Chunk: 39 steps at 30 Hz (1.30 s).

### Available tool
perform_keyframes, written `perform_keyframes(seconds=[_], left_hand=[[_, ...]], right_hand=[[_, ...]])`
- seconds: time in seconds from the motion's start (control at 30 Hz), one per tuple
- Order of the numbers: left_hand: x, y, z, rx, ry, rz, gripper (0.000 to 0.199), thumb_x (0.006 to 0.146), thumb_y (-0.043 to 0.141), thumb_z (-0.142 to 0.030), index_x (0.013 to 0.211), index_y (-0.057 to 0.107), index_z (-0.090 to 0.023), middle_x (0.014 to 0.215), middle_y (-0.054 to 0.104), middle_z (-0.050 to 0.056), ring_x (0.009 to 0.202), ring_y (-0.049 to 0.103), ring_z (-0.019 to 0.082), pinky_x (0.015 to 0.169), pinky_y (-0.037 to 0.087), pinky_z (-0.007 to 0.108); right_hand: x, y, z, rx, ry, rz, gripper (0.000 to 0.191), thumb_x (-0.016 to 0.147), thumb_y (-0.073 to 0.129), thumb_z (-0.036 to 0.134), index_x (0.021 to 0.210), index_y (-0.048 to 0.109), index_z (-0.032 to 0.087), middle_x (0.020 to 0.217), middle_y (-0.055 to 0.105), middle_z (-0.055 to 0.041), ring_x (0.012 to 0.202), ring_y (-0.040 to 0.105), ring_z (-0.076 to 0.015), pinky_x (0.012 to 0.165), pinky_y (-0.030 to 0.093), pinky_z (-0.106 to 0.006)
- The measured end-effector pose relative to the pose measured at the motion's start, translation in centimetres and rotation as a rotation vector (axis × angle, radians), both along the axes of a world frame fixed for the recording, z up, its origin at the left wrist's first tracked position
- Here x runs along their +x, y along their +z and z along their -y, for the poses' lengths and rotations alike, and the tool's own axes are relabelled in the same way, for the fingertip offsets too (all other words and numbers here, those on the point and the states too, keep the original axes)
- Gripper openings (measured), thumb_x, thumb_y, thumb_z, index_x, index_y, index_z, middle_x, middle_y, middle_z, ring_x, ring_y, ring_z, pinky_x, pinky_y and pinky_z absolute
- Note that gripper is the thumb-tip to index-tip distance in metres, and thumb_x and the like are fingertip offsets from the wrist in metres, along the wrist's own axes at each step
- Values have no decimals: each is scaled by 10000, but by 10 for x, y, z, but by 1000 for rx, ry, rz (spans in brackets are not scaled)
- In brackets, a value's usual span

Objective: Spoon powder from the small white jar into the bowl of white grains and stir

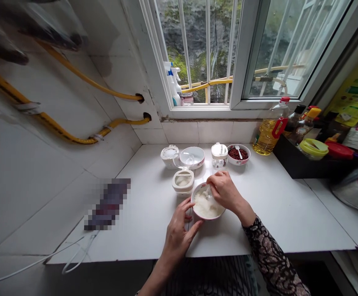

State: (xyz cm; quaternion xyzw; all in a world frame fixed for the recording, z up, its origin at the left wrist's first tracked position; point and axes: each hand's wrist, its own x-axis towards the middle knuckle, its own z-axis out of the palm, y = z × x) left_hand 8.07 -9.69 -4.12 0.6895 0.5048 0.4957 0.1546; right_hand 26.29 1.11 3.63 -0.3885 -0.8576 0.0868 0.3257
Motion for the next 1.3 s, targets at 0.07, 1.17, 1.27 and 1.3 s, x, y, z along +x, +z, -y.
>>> perform_keyframes(seconds=[0.07,1.17,1.27,1.3], left_hand=[[0,-1,0,-5,6,-5,410,895,627,-177,1282,508,-241,1387,561,140,1183,623,285,729,624,350],[1,-3,-2,10,-6,12,433,886,640,-159,1288,503,-247,1371,580,135,1188,635,284,734,622,346],[1,-4,-2,13,-8,16,423,899,632,-167,1292,499,-248,1371,578,133,1194,630,282,743,624,349],[1,-4,-2,17,-10,15,415,904,630,-172,1290,500,-248,1369,579,133,1194,629,282,744,624,350]], right_hand=[[-2,-2,0,-25,-1,-33,210,892,490,92,838,664,197,803,727,-63,817,644,-226,887,434,-401],[-24,6,-6,-393,-22,-630,212,886,622,398,914,697,202,736,726,-45,722,670,-213,757,519,-370],[-33,5,-4,-62,53,-410,168,957,544,261,922,701,212,814,752,-76,846,674,-240,813,514,-399],[-34,4,-3,32,86,-328,188,964,521,221,915,702,213,816,755,-80,878,672,-248,838,506,-415]])
